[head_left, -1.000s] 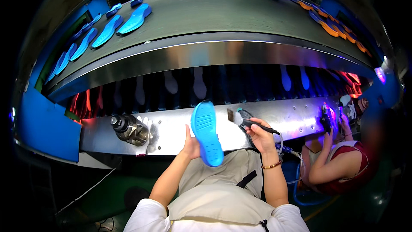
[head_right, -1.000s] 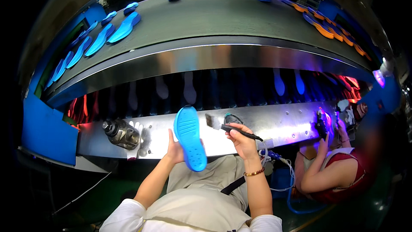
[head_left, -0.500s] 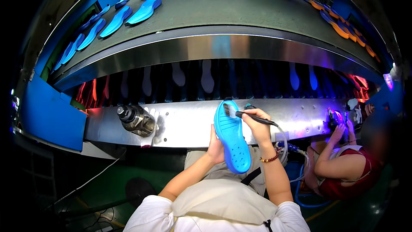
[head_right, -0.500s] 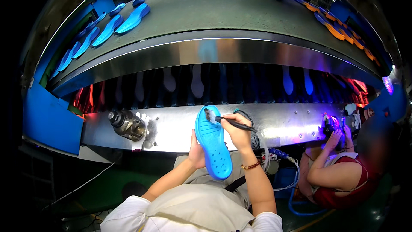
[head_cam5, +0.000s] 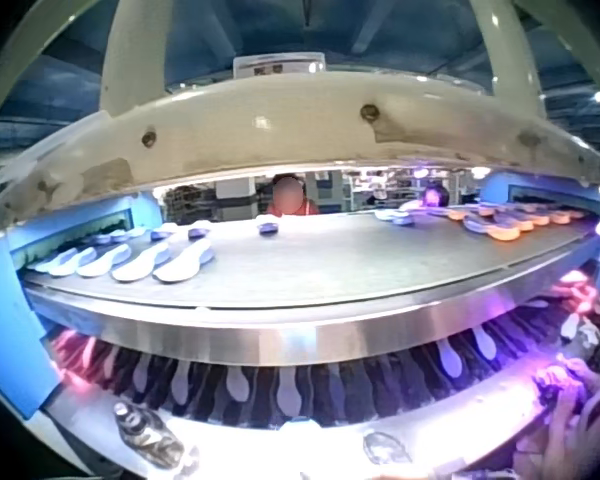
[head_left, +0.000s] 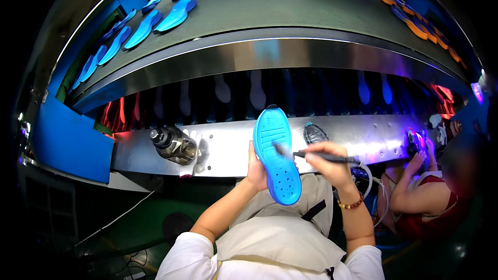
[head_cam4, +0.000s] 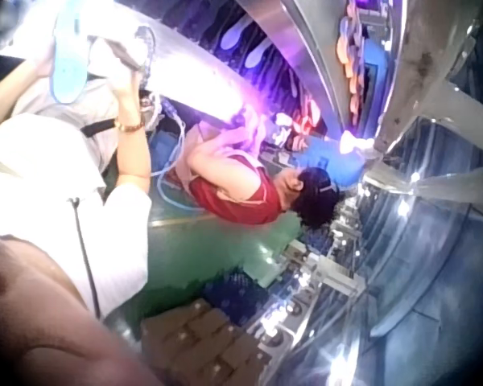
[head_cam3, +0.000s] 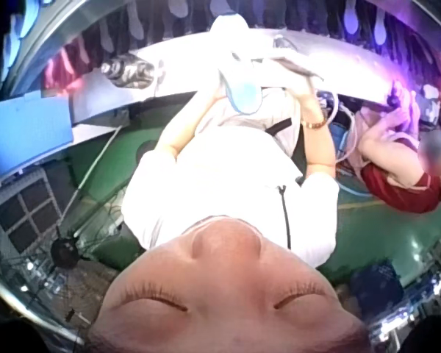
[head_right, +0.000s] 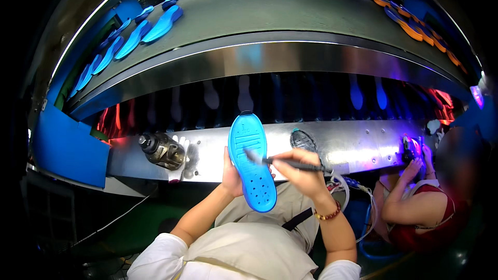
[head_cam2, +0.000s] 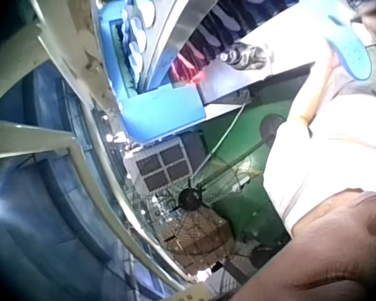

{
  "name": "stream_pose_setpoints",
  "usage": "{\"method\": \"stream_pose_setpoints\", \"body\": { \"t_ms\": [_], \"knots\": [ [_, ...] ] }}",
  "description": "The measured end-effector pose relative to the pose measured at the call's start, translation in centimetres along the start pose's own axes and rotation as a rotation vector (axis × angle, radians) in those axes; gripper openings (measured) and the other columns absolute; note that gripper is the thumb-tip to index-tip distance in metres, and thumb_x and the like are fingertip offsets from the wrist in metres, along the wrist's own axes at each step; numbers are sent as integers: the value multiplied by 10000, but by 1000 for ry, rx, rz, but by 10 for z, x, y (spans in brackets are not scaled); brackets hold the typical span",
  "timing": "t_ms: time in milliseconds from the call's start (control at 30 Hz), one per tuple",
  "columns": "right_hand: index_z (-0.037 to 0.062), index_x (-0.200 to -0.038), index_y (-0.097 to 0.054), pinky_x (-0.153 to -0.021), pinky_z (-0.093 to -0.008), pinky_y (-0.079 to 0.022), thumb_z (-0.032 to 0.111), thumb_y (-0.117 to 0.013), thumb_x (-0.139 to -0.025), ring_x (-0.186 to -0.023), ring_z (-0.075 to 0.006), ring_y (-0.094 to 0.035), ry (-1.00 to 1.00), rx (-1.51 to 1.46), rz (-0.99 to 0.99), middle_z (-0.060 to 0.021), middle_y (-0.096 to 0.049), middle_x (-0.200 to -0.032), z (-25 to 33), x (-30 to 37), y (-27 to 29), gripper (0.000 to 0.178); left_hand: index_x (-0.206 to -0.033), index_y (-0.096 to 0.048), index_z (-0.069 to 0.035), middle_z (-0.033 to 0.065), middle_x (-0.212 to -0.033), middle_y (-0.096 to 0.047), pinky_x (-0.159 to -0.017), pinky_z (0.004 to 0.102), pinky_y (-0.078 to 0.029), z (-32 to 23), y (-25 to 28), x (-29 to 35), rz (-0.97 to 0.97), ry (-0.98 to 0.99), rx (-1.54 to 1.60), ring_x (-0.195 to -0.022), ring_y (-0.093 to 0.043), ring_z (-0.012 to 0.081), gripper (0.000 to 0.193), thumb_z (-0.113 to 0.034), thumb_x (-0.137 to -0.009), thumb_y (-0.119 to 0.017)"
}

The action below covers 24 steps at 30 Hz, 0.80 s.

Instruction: The person repeatedly retrieves blue shoe outsoles from a conveyor belt, applies a liquid substance to the inner surface using a brush tool, and returns the outsoles to the belt.

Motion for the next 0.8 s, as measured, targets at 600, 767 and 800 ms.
{"method": "stream_pose_setpoints", "body": {
  "t_ms": [600,767,800],
  "knots": [
    [-33,-938,-650,-722,-237,-495,12,-656,-754,-759,-126,-630,46,-66,260,-134,-670,-904,45,7,-9,190,-1196,-434,-42,176,-957,-589,-776,400,-497,-32,-51,3,97,-296,-252,-874,-595,275,998,-819,-712,-36],
    [-12,-927,-652,-750,-286,-510,14,-701,-714,-815,-196,-649,333,161,461,-129,-666,-878,62,17,-21,220,-1118,-473,2,207,-898,-585,-718,411,-485,-50,-65,9,196,-533,-119,-796,-581,293,1084,-877,-640,-55],
    [-13,-917,-652,-768,-286,-507,8,-700,-712,-848,-207,-648,342,144,587,-137,-664,-881,66,21,-23,212,-1100,-491,-1,212,-881,-588,-712,418,-483,-56,-70,10,237,-569,-161,-788,-582,303,1074,-874,-644,-63]
  ]
}}
Point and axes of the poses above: each hand's wrist, its own x-axis away from the middle knuckle, its own y-axis out of the back of the hand, z = x × y, the point moved 6 cm from there along -x, towards the middle knuckle
